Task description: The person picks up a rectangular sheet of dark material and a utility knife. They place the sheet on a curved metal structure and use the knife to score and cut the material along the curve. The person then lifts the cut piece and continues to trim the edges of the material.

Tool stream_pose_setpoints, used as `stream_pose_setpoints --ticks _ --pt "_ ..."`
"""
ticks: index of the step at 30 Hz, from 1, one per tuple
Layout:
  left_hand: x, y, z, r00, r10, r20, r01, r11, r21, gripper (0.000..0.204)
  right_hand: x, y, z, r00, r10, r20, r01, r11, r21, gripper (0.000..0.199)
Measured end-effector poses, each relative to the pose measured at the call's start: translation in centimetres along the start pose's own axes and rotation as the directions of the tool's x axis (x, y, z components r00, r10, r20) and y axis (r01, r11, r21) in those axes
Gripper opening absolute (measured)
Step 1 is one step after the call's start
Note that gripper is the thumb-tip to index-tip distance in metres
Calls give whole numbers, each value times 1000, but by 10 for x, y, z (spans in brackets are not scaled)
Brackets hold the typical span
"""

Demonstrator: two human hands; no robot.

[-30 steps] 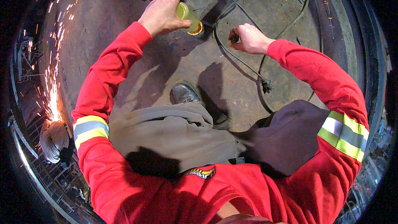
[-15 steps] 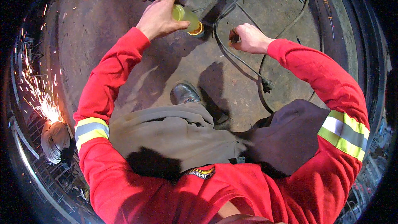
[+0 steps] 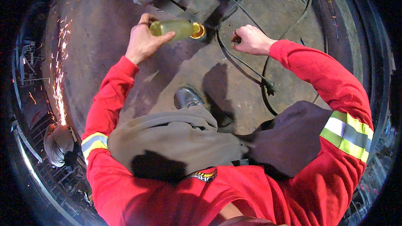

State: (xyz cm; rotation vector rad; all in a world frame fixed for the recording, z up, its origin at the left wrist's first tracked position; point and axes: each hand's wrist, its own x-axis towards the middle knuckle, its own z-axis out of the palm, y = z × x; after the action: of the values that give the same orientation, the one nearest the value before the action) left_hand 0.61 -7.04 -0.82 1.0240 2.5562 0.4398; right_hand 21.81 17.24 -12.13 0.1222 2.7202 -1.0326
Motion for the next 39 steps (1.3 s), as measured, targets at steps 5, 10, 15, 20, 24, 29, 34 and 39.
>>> stream_pose_setpoints --ticks 5,10,15,20,24,29,34,39 --pt "-27 -56 28 990 -142 5 122 833 -540 54 4 1 -3 999 11 -34 -11 1000 18 25" --pt "-69 -90 67 913 -365 180 318 364 -876 48 0 1 1 998 60 6 -60 998 27 27" --pt "-100 -124 142 956 -244 160 135 -117 -984 47 -12 10 9 980 167 110 -166 986 -21 29" --pt "-118 -114 165 957 -148 250 192 -322 -927 64 -12 0 7 976 177 126 -181 983 14 32" --pt "-114 -103 168 978 -92 187 140 -379 -915 78 -7 0 3 974 201 103 -207 977 56 35" --pt "-110 -91 150 997 -8 81 68 -474 -878 81 -7 -19 -8 942 306 139 -334 810 482 32" --pt "-94 -78 117 995 97 -36 8 -417 -909 95 4 -57 -46 943 321 93 -293 661 691 28" --pt "-90 -67 110 990 129 -58 5 -446 -895 95 12 -90 -73 972 230 -58 -104 635 765 30"
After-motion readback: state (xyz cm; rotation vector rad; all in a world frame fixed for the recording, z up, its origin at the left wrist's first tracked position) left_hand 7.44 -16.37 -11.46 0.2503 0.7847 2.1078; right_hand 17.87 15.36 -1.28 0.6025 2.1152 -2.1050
